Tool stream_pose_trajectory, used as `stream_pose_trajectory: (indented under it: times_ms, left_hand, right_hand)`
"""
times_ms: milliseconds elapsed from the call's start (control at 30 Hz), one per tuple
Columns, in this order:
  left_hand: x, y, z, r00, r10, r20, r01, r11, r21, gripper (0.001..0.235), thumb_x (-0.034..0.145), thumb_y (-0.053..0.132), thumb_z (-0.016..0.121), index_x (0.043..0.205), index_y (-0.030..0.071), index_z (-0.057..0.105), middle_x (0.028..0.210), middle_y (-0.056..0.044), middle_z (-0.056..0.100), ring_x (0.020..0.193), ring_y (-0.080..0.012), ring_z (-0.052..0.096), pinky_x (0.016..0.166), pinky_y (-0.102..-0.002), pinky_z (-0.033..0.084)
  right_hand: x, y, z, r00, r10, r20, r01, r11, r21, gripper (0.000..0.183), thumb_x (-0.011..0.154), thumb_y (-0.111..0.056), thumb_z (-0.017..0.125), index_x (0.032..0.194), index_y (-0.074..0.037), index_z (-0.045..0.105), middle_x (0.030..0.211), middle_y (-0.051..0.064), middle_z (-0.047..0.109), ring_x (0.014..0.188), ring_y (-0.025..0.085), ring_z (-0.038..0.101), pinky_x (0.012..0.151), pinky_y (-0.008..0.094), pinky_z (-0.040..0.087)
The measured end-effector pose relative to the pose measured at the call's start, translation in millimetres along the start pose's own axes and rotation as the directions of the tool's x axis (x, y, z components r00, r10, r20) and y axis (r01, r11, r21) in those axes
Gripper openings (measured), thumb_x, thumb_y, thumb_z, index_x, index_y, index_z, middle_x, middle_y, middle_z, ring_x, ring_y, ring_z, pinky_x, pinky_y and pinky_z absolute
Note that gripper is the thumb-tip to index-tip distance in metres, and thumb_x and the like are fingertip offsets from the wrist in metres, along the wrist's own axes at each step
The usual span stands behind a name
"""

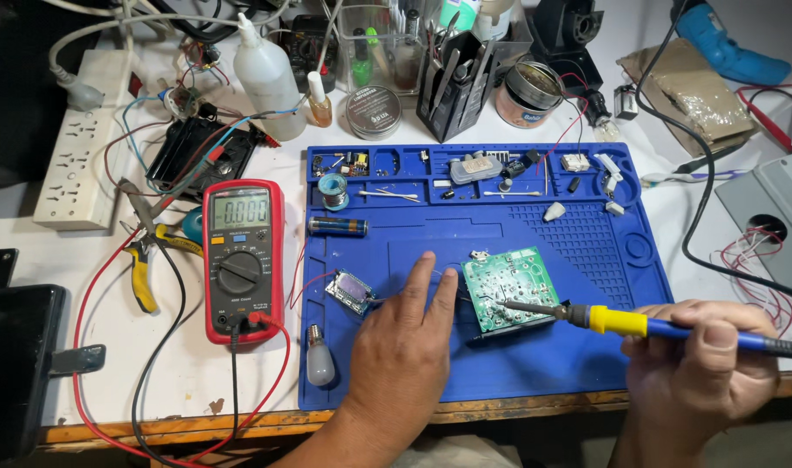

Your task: The person uses a soldering iron to work on a green circuit board placed on a blue mat. They apply solder to various points on the board, flip it over to access the other side, and use a multimeter to check connections. The workspace is cluttered with electronic components and tools.

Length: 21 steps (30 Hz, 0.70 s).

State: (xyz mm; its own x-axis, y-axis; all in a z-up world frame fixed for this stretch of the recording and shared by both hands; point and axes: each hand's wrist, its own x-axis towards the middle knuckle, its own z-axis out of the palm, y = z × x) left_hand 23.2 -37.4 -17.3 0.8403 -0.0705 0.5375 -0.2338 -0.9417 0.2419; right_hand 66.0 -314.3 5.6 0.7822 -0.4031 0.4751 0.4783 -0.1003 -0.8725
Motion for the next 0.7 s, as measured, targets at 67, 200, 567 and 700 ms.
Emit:
stream_pose_trajectory:
  times_ms: [67,200,567,700]
  left_hand:
    - [1.1,-0.8,0.9,1.0,0.001,0.021,-0.001,1.0,0.006,0.058,0.095,0.007,0.069,0.151,0.013,0.078,0.161,-0.014,0.07,0.094,-0.0295,0.076,0.072,-0.047,0.063]
    - [6.8,-2.2,-5.5,1.0,0.0,-0.025,0.001,0.999,0.04,0.033,0.102,0.009,0.074,0.133,0.015,0.081,0.125,-0.004,0.074,0.075,-0.0261,0.069,0.067,-0.043,0.059]
    - [-1.4,-7.1,1.9,1.0,-0.026,0.008,0.026,0.999,-0.037,0.014,0.097,0.006,0.074,0.107,0.017,0.075,0.091,-0.004,0.058,0.068,-0.0297,0.064,0.06,-0.047,0.056]
    - [-2.1,-7.7,0.0,1.0,-0.025,-0.003,0.025,0.998,-0.059,0.018,0.098,0.003,0.073,0.091,0.017,0.066,0.088,-0.005,0.055,0.067,-0.0299,0.062,0.06,-0.047,0.056]
  right_hand:
    - [-4.2,0.8,-2.5,1.0,-0.002,0.002,0.002,1.0,-0.03,0.04,0.121,-0.046,0.071,0.108,-0.01,0.058,0.085,0.009,0.052,0.058,0.023,0.058,0.052,0.034,0.049]
    - [-12.2,-2.0,0.4,0.999,0.012,0.031,-0.011,1.0,-0.024,0.04,0.122,-0.048,0.072,0.111,-0.012,0.059,0.085,0.011,0.056,0.061,0.023,0.058,0.055,0.033,0.054]
    - [-28.1,-12.1,-0.5,0.979,-0.163,0.126,0.179,0.976,-0.128,0.056,0.121,-0.056,0.068,0.112,-0.003,0.054,0.083,0.016,0.055,0.063,0.03,0.062,0.068,0.042,0.059]
    - [-27.9,-12.9,-1.0,0.96,-0.213,0.181,0.238,0.962,-0.133,0.055,0.122,-0.054,0.066,0.111,-0.001,0.057,0.084,0.019,0.059,0.064,0.029,0.062,0.07,0.043,0.061]
